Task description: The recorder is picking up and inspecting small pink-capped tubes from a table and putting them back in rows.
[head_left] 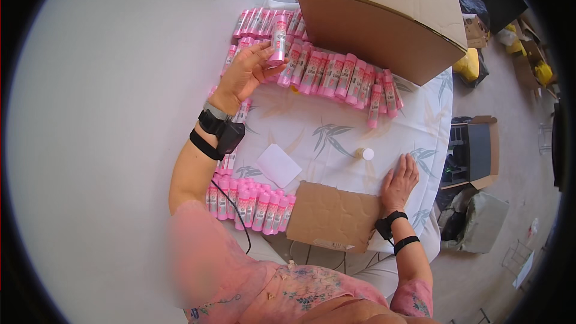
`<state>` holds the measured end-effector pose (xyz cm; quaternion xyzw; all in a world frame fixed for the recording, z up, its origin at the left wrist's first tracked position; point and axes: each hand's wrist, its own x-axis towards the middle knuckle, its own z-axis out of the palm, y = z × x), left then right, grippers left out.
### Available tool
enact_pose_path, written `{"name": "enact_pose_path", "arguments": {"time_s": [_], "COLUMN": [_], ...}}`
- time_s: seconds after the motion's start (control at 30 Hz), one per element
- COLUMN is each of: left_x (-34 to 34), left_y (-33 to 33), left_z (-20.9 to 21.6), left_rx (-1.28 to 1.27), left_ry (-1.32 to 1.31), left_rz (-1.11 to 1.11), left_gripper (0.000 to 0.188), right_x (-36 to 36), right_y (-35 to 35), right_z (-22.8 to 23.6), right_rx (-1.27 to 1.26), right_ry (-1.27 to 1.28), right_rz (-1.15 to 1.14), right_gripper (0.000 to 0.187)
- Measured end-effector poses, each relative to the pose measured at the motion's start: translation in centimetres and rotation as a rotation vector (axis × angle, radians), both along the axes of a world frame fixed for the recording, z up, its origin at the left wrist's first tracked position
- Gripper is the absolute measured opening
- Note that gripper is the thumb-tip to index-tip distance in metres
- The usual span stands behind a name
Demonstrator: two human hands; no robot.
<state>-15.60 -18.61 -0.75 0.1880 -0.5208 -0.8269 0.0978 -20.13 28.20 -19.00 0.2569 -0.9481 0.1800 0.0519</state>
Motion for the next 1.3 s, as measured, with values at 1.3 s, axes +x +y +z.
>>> {"name": "enact_pose_path", "arguments": {"time_s": [1.3], "left_x": [-0.8], "left_y": [-1.2], "left_z": [-4.1], "left_rx": [-0.96], "left_ry": [0.153], "left_rz": [0.606], "left_gripper": [0.022], "right_x": [0.0], "right_y": [-0.1], "right_z": [0.2], "right_rx": [0.011], "right_ry": [-0.005], "right_rz": [0.0], "right_gripper": [0.059]}}
